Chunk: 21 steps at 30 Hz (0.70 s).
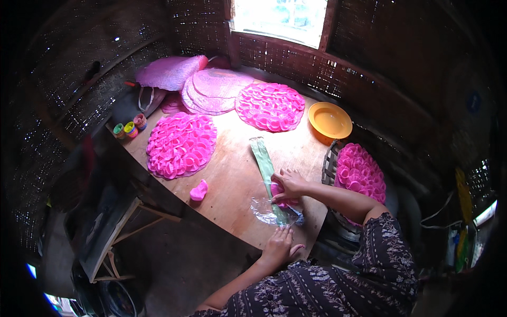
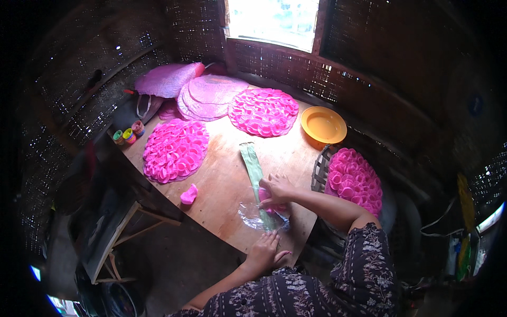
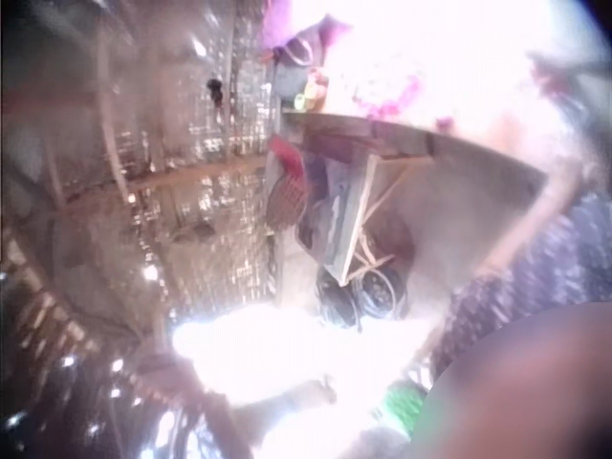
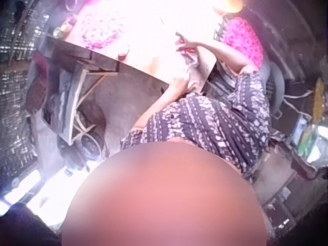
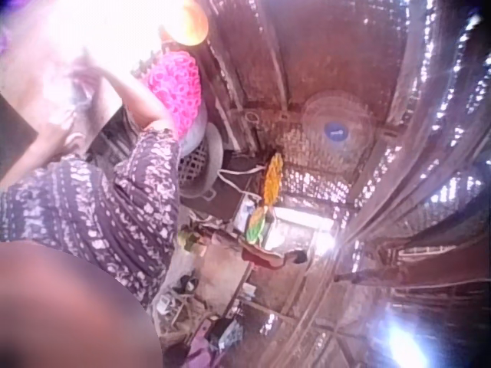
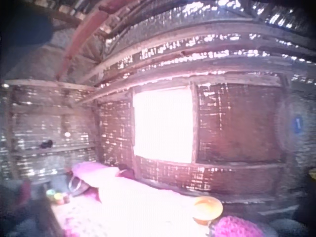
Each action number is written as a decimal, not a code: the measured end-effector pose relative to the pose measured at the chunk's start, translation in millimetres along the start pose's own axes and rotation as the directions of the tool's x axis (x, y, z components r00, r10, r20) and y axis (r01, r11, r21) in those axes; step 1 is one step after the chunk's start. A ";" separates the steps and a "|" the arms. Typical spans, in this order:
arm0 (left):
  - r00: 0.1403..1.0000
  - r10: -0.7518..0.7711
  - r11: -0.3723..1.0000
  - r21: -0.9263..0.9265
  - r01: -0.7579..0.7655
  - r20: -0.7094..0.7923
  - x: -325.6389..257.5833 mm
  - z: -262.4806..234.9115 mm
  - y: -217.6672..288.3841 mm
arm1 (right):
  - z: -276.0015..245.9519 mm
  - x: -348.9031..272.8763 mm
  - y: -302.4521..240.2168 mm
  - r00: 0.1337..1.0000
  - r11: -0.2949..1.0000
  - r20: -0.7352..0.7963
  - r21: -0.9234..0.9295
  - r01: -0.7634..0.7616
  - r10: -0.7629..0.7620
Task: The person shapes pink candy into flower-like forms by hand. They repeatedly roll, flatten, and pinch the candy, then place the finished pieces into a basket on the table.
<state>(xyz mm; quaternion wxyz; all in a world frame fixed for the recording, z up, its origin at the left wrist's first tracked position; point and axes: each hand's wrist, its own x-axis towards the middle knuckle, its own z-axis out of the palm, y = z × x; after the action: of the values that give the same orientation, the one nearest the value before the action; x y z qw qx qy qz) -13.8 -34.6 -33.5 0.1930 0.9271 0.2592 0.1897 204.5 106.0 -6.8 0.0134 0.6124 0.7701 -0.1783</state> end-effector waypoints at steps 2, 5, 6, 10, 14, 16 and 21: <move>0.999 -0.005 1.000 0.021 0.004 0.041 0.2 -0.8 0.2 | 6.9 -10.7 -2.6 0.995 0.999 -0.095 0.012 0.041 -0.040; 1.000 -0.005 1.000 0.022 0.005 0.024 0.4 -1.8 0.1 | 6.0 -10.7 -2.5 0.990 0.998 -0.131 0.003 0.059 -0.058; 1.000 -0.006 1.000 0.014 0.006 -0.010 0.8 -1.8 -0.2 | 3.7 -7.0 -1.6 0.991 0.998 -0.123 -0.003 0.056 -0.056; 0.999 -0.018 1.000 0.021 0.017 0.035 1.3 -0.7 -1.6 | -4.7 14.3 3.9 0.991 0.998 -0.129 -0.047 0.040 -0.045; 0.998 -0.017 1.000 0.010 0.017 0.068 2.1 -1.1 -3.0 | -13.1 45.4 15.2 0.990 0.998 -0.139 -0.067 -0.012 0.002; 0.997 -0.019 1.000 -0.003 0.019 0.068 2.8 -1.6 -4.0 | -16.2 62.3 22.9 0.988 0.998 -0.152 -0.058 -0.037 0.028; 0.999 -0.010 1.000 -0.001 0.010 0.038 4.4 -3.7 -1.7 | -23.3 96.7 37.0 0.972 0.987 -0.213 -0.101 -0.122 0.099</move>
<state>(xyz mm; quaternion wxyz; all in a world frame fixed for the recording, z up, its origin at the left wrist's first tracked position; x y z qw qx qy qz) -12.6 -29.9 -30.0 0.1992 0.9292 0.2599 0.1715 220.1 210.4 -17.6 -0.0223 0.6678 0.7408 -0.0683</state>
